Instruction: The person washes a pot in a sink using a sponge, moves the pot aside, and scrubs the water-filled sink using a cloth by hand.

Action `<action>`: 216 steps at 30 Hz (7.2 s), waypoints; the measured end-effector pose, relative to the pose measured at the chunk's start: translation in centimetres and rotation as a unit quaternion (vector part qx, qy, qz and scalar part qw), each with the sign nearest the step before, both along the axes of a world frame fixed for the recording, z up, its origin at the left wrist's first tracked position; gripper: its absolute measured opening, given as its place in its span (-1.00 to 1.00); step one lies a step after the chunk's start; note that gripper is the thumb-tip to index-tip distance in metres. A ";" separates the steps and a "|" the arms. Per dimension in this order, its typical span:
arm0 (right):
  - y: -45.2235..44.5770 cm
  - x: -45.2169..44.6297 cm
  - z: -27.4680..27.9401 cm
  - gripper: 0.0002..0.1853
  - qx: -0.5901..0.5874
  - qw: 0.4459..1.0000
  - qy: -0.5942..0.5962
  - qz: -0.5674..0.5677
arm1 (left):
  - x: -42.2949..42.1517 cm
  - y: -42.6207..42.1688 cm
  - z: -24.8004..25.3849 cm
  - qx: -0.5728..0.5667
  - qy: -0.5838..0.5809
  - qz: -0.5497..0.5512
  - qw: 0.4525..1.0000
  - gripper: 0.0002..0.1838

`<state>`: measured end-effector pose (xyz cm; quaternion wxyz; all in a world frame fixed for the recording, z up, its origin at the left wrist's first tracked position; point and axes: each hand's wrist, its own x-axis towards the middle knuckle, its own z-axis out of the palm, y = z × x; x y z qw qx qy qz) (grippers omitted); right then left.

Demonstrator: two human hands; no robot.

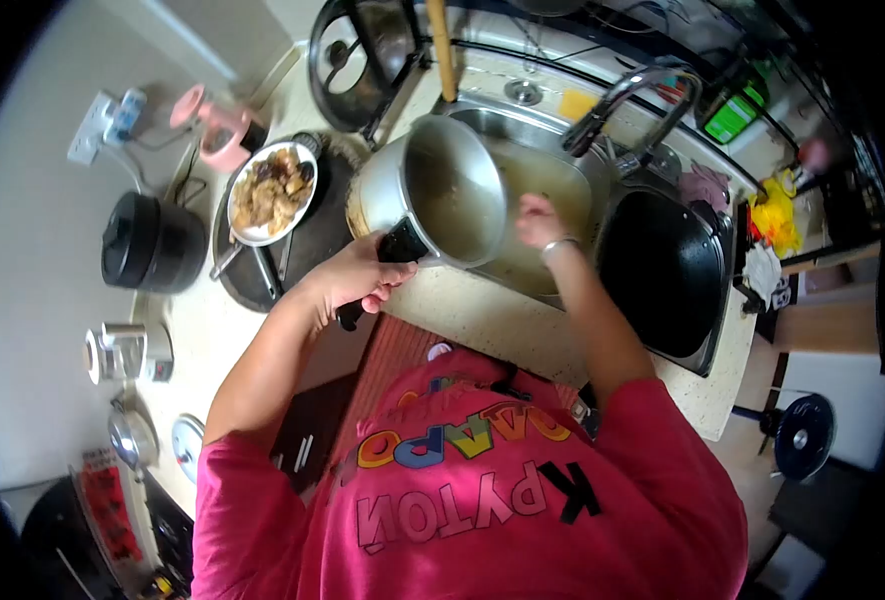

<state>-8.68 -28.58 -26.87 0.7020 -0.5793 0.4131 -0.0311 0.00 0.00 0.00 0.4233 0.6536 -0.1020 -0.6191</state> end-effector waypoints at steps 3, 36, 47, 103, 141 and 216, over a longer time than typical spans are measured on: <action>-0.8 1.1 2.4 -0.64 0.175 0.976 -0.099 -0.082 | -1.5 -5.7 0.7 0.048 -0.189 -0.089 0.977 -0.32; -19.0 -8.8 9.9 -0.74 -0.524 0.850 -0.037 -0.048 | -5.9 -9.6 -10.3 -0.096 0.044 0.120 0.987 -0.67; -7.5 2.6 10.7 -0.66 0.416 0.803 -0.405 -0.132 | -9.5 -10.5 -12.8 -0.173 -0.033 0.085 0.981 -0.57; -13.2 0.9 12.0 -0.62 -0.014 0.935 -0.077 0.345 | -4.9 -16.3 -9.3 -0.045 0.336 0.165 0.926 -0.85; -9.1 1.5 9.5 -0.65 0.392 0.866 -0.279 -0.137 | -6.6 -4.7 1.1 0.002 -0.027 0.116 0.993 -0.55; 16.6 6.8 14.6 -0.68 -0.295 0.845 0.138 0.424 | -9.6 7.4 -7.5 -0.060 -0.075 0.079 0.992 -0.35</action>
